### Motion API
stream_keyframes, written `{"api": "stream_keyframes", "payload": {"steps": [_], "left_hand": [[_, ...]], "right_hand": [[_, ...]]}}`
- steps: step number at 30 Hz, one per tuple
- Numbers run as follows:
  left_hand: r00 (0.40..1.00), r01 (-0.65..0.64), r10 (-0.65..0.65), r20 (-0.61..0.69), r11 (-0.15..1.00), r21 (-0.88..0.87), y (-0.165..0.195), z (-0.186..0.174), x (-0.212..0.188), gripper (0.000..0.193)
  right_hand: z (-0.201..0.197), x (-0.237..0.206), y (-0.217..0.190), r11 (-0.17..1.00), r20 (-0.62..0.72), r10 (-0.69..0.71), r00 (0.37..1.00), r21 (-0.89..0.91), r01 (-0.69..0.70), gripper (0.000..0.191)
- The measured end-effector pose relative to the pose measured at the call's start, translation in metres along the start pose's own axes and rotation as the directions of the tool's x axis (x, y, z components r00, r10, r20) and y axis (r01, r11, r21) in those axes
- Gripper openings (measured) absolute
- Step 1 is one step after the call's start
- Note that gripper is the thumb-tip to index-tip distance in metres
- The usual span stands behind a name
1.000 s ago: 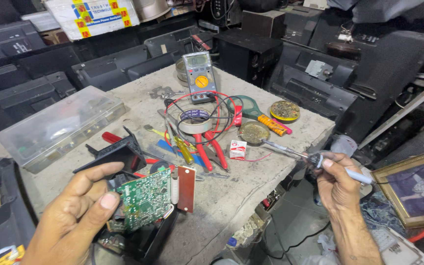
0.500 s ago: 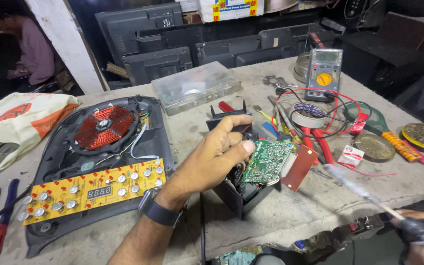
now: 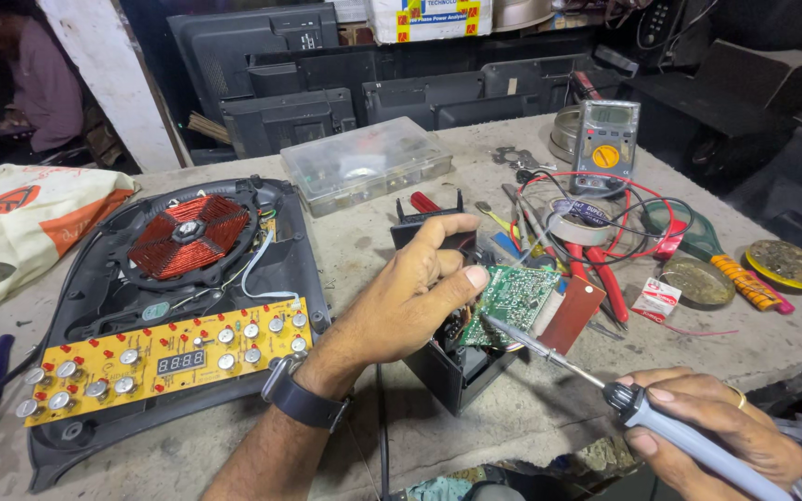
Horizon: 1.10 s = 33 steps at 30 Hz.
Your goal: The person solders a green circuit board with a soldering iron, then uses a screwdriver to pry and adjust components on the board and the audio unit's internal assembly. They handle a Sony faceplate and reposition the board and wiring while working over the disassembled device on the bench.
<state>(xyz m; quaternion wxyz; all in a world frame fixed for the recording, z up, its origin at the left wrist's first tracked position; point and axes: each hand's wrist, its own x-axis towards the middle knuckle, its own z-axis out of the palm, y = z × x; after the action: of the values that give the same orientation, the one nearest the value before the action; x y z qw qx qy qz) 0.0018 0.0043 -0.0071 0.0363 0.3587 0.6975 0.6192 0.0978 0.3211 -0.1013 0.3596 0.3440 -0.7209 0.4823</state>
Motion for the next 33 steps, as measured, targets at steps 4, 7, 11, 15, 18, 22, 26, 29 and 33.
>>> {"api": "stream_keyframes", "payload": {"steps": [4, 7, 11, 15, 18, 22, 26, 29, 33], "left_hand": [[1.000, 0.000, 0.000, -0.006, 1.000, 0.017, 0.000, -0.001, -0.001, 0.058], [1.000, 0.007, -0.007, -0.008, 1.000, 0.013, 0.000, -0.001, -0.001, 0.059], [1.000, 0.023, -0.023, -0.011, 1.000, 0.009, 0.000, 0.000, -0.001, 0.059], [1.000, 0.017, -0.017, -0.016, 1.000, -0.001, 0.000, 0.001, 0.000, 0.059], [1.000, 0.014, -0.014, -0.023, 1.000, 0.002, 0.001, 0.002, 0.000, 0.060], [1.000, 0.018, -0.017, -0.023, 1.000, 0.009, 0.002, 0.003, 0.001, 0.061], [0.999, 0.039, -0.039, -0.025, 0.999, 0.000, 0.002, 0.003, 0.001, 0.062], [0.999, 0.033, -0.032, -0.031, 0.999, 0.024, 0.003, 0.003, 0.001, 0.061], [0.999, 0.026, -0.026, -0.020, 1.000, -0.010, 0.004, 0.003, 0.001, 0.062]], "right_hand": [[0.002, 0.001, 0.002, 1.000, 0.006, -0.017, 1.000, 0.010, 0.017, 0.043], [0.004, -0.005, -0.001, 0.999, -0.027, 0.030, 0.999, 0.012, -0.030, 0.042], [-0.003, -0.002, 0.001, 0.999, 0.023, 0.046, 0.999, 0.019, -0.046, 0.044], [-0.006, 0.001, 0.007, 0.999, 0.072, 0.000, 0.997, 0.046, -0.003, 0.043], [-0.005, -0.003, 0.007, 0.999, 0.062, -0.021, 0.998, 0.046, 0.018, 0.042], [-0.008, -0.006, 0.012, 0.999, 0.006, -0.002, 1.000, 0.051, 0.002, 0.046], [-0.011, -0.008, 0.016, 0.997, -0.002, -0.019, 1.000, 0.070, 0.019, 0.046], [-0.013, -0.011, 0.019, 0.999, 0.023, -0.010, 1.000, 0.045, 0.009, 0.045], [-0.018, -0.024, 0.023, 0.990, -0.046, 0.082, 0.996, 0.119, -0.076, 0.041]]}}
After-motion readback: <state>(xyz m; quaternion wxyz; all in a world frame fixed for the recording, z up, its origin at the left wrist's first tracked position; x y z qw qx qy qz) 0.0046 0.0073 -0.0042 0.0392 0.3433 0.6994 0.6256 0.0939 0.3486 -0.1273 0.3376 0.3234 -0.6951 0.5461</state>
